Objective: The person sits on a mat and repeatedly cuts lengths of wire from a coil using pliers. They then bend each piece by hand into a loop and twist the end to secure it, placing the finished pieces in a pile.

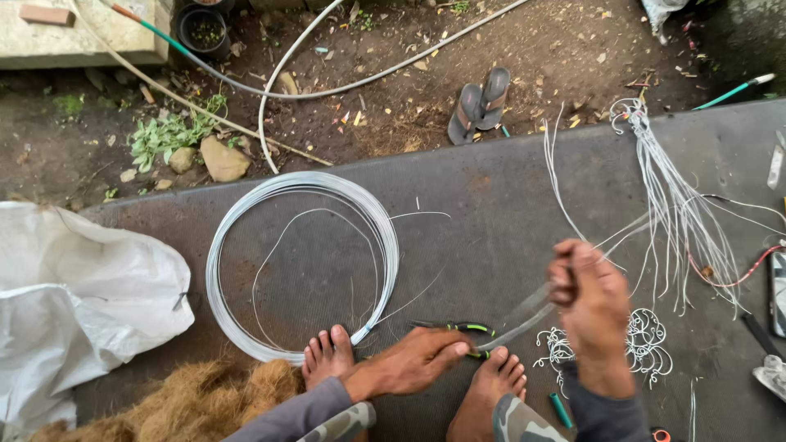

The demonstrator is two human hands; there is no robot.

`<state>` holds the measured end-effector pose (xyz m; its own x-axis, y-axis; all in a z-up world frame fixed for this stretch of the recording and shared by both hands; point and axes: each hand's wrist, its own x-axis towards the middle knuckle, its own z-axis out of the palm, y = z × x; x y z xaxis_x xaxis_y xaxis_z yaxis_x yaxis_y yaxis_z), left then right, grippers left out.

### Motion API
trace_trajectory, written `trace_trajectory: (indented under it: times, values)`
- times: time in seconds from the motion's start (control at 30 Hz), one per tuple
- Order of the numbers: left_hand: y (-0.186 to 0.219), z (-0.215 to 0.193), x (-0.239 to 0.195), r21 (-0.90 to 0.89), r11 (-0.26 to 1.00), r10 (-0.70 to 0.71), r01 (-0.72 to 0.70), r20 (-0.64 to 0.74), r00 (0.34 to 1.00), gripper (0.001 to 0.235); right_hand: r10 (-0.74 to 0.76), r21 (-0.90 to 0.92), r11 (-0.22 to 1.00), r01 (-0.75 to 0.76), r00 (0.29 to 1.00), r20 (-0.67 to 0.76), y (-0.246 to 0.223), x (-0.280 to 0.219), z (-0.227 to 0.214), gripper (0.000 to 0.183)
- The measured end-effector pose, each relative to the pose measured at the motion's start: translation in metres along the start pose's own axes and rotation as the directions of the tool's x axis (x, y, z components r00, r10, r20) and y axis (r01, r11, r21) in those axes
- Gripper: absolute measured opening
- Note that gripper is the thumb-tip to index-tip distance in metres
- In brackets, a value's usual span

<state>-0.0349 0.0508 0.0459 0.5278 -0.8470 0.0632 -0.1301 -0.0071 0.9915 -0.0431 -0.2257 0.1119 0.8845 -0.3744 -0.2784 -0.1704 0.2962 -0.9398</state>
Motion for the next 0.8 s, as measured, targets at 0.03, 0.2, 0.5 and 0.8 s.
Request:
trace_trajectory:
  times: [0.03, 0.2, 0.5, 0.8]
  values:
    - [-0.006, -0.003, -0.010, 0.009, 1.000, -0.027, 0.027, -0.062, 0.998, 0.030, 0.002, -0.100, 0.995, -0.005, 0.999, -0.037, -0.006, 0.003, -0.013, 0.031]
    - [-0.046, -0.056, -0.060, 0.118, 0.954, -0.180, 0.276, -0.509, 0.842, 0.030, 0.192, -0.610, 0.774, -0.171, 0.981, -0.031, 0.027, 0.023, -0.003, 0.044]
    - [-0.074, -0.125, -0.213, 0.729, 0.485, -0.249, 0.484, -0.415, 0.875, 0.027, 0.098, -0.692, 0.722, 0.008, 0.989, 0.114, 0.109, 0.035, 0.062, 0.043]
    - [-0.091, -0.109, -0.238, 0.815, 0.324, -0.479, 0.480, -0.297, 0.826, 0.039, 0.008, -0.529, 0.843, -0.097, 0.986, -0.168, 0.096, 0.058, 0.014, 0.056]
